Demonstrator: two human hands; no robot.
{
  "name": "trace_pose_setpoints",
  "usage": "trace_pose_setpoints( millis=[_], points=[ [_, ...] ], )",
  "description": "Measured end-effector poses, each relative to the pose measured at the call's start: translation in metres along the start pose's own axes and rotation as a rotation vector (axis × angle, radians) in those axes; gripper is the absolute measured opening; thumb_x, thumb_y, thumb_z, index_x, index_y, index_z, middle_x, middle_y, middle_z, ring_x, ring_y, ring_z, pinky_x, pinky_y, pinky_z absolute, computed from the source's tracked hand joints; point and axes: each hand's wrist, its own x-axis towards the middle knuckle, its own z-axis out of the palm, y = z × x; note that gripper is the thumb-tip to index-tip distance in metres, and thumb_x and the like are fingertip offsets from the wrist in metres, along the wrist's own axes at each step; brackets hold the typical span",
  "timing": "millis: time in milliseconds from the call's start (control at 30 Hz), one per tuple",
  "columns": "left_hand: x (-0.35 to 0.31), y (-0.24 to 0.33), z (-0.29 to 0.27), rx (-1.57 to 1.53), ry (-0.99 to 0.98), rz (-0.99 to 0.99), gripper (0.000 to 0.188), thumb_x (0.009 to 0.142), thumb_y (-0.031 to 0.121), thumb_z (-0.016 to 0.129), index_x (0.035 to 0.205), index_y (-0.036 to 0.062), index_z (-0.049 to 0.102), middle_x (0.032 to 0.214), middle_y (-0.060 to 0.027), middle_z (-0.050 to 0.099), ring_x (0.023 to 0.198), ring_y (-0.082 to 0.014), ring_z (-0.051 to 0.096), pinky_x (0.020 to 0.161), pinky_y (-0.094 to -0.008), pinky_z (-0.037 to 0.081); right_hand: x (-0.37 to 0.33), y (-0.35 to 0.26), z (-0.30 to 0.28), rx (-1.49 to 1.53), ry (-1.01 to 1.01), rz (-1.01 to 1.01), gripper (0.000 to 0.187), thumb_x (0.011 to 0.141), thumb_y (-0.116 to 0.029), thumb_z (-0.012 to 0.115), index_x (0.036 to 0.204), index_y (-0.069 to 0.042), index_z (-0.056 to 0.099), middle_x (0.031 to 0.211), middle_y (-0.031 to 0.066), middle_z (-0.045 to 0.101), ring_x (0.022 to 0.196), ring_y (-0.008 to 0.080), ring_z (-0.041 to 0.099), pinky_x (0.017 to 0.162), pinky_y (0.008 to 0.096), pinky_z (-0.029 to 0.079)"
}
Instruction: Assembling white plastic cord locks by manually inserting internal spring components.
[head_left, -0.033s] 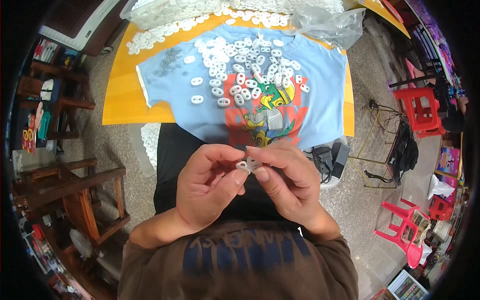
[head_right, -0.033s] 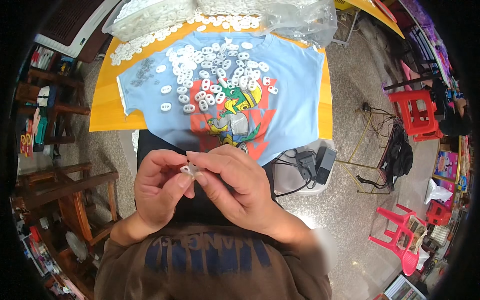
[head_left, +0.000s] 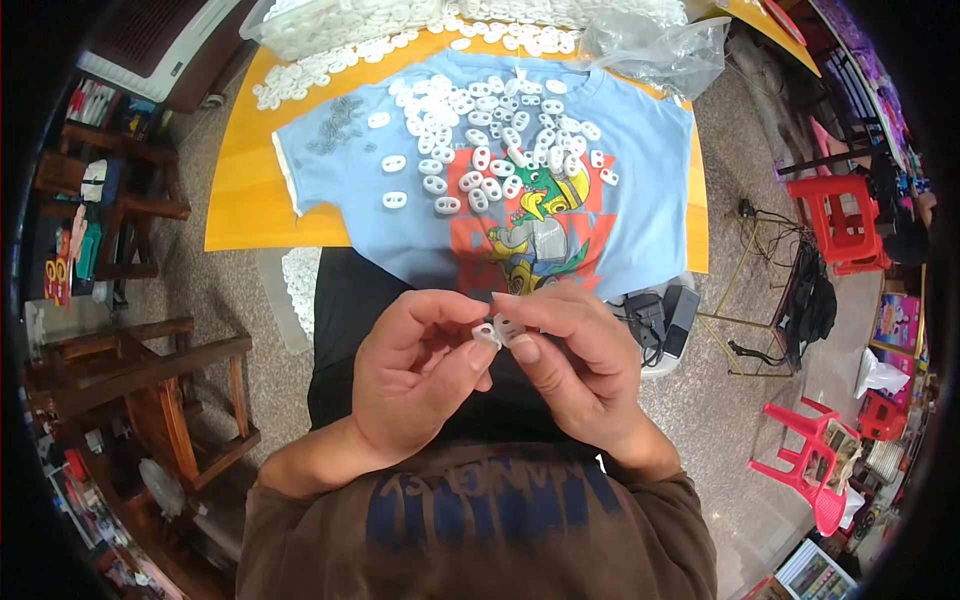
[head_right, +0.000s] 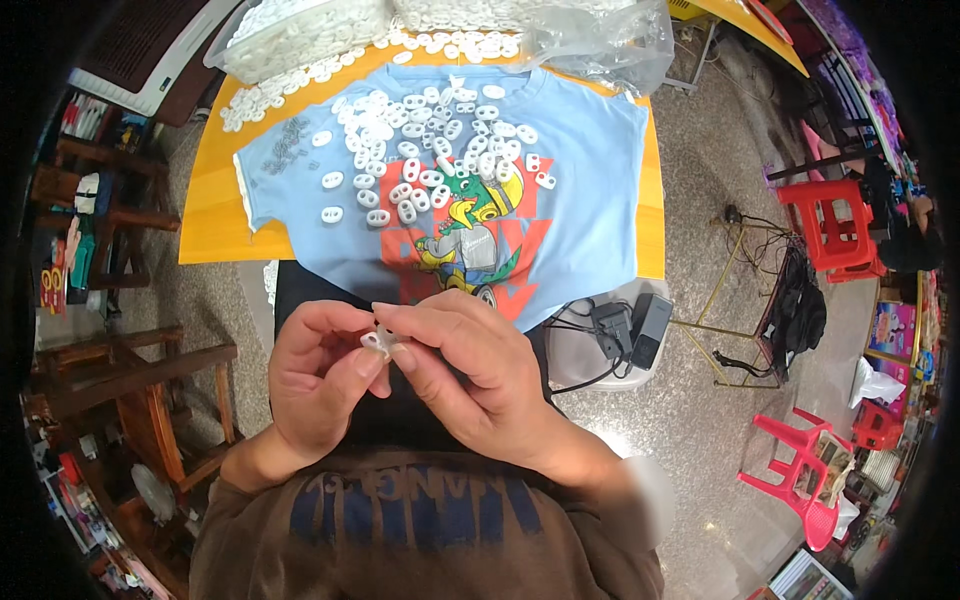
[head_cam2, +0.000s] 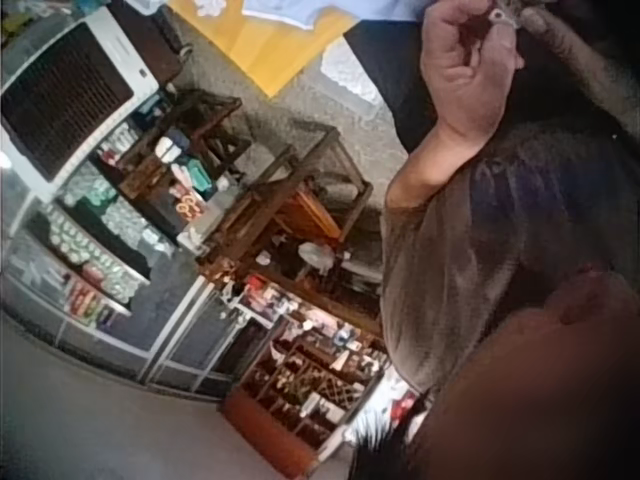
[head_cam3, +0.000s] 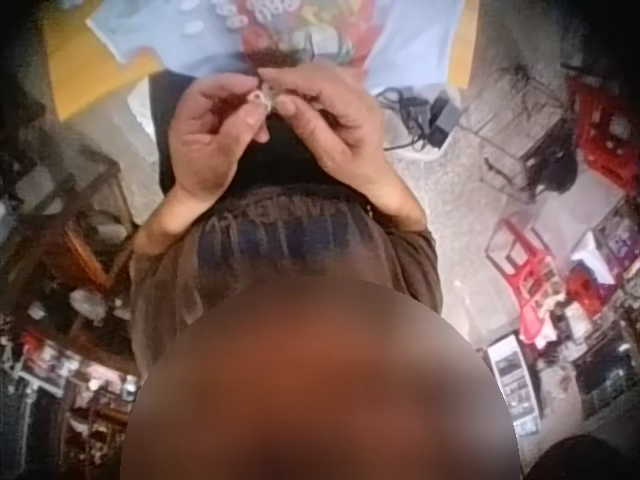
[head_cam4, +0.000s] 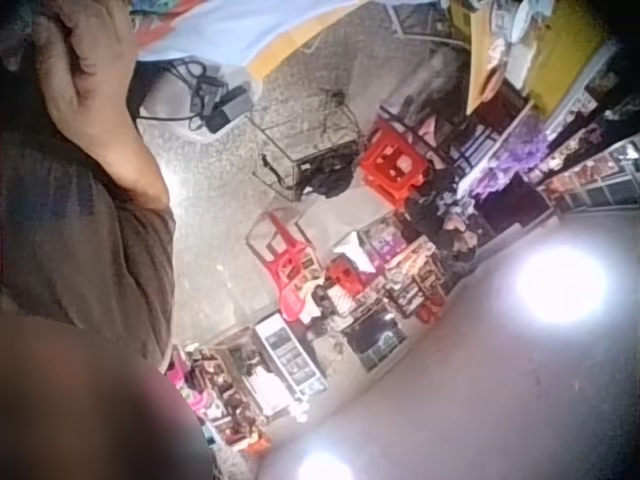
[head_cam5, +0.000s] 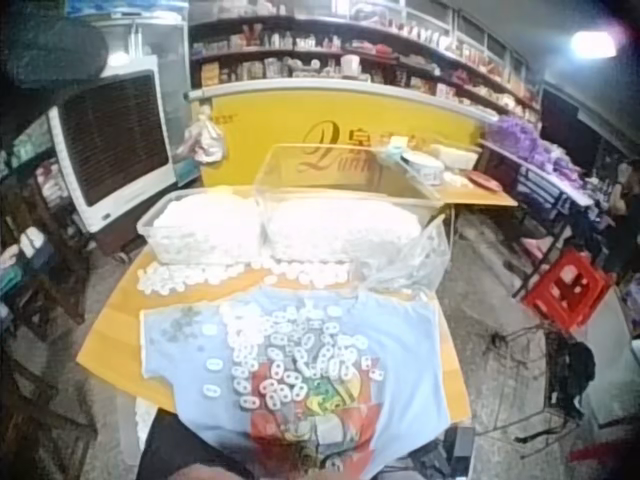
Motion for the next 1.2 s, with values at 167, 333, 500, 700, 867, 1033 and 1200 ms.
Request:
trace_pose_setpoints(
  millis=[167, 333, 500, 700, 867, 1033, 1200],
  points=[
    [0.0, 0.0, -0.001, -0.001, -0.054, -0.001, 0.025, 0.086, 0.001, 0.055, 0.11, 0.0005, 0.049, 0.092, -0.0066, 0.057, 0.071, -0.0079, 0.056, 0.061, -0.0192, 0.047, 0.0, 0.002, -0.001, 0.063, -0.009, 0.025, 0.028, 0.081, 0.001, 0.058, 0.109, 0.001, 0.058, 0.086, 0.0084, 0.061, 0.075, 0.0192, 0.056, 0.065, 0.0273, 0.045],
    [0.001, -0.003, -0.003, -0.009, -0.064, 0.013, 0.029, 0.085, 0.001, 0.056, 0.113, 0.0004, 0.047, 0.095, -0.0084, 0.057, 0.073, -0.0089, 0.057, 0.063, -0.0203, 0.049, -0.001, 0.002, -0.001, 0.049, -0.009, 0.03, 0.028, 0.082, 0.002, 0.057, 0.11, 0.0, 0.058, 0.086, 0.0071, 0.061, 0.076, 0.0196, 0.056, 0.066, 0.0279, 0.044],
    [0.002, -0.005, -0.002, -0.049, -0.072, -0.014, 0.03, 0.085, 0.0, 0.057, 0.114, 0.0005, 0.046, 0.095, -0.0087, 0.058, 0.074, -0.0088, 0.057, 0.063, -0.0203, 0.05, 0.0, 0.003, -0.002, -0.003, 0.003, 0.013, 0.027, 0.081, 0.002, 0.058, 0.108, 0.0, 0.059, 0.084, 0.0081, 0.06, 0.074, 0.0197, 0.056, 0.064, 0.0286, 0.044],
    [0.001, -0.003, 0.001, -0.03, -0.069, -0.008, 0.03, 0.085, 0.0, 0.057, 0.113, 0.0003, 0.048, 0.096, -0.0085, 0.058, 0.078, -0.0089, 0.057, 0.064, -0.0205, 0.051, -0.004, 0.007, 0.005, 0.108, 0.093, 0.031, 0.019, 0.08, 0.002, 0.059, 0.099, 0.0, 0.06, 0.08, 0.008, 0.06, 0.07, 0.02, 0.057, 0.062, 0.028, 0.043],
    [-0.002, -0.004, 0.0, -0.044, -0.083, -0.006, 0.032, 0.085, -0.001, 0.056, 0.116, 0.0, 0.047, 0.097, -0.009, 0.059, 0.08, -0.0092, 0.058, 0.064, -0.0208, 0.052, -0.004, 0.008, 0.0, 0.108, 0.046, -0.016, 0.019, 0.08, 0.002, 0.06, 0.098, 0.0, 0.059, 0.08, 0.0078, 0.06, 0.069, 0.0204, 0.057, 0.062, 0.0281, 0.043],
    [-0.003, -0.006, -0.002, -0.069, -0.104, 0.046, 0.032, 0.088, 0.0, 0.053, 0.119, -0.0029, 0.046, 0.102, -0.0103, 0.059, 0.085, -0.0119, 0.059, 0.073, -0.0234, 0.051, 0.002, 0.002, -0.002, 0.142, -0.05, -0.04, 0.029, 0.077, -0.001, 0.064, 0.105, -0.001, 0.058, 0.085, 0.0082, 0.059, 0.076, 0.0206, 0.056, 0.065, 0.0287, 0.044],
    [-0.001, -0.003, -0.006, -0.069, -0.149, -0.02, 0.033, 0.089, 0.002, 0.052, 0.12, -0.0047, 0.045, 0.103, -0.0113, 0.059, 0.086, -0.0135, 0.06, 0.076, -0.0245, 0.05, 0.0, 0.007, -0.006, 0.115, -0.104, -0.032, 0.034, 0.075, -0.002, 0.066, 0.108, -0.002, 0.057, 0.088, 0.0073, 0.058, 0.078, 0.021, 0.055, 0.067, 0.0297, 0.044]
  ],
)
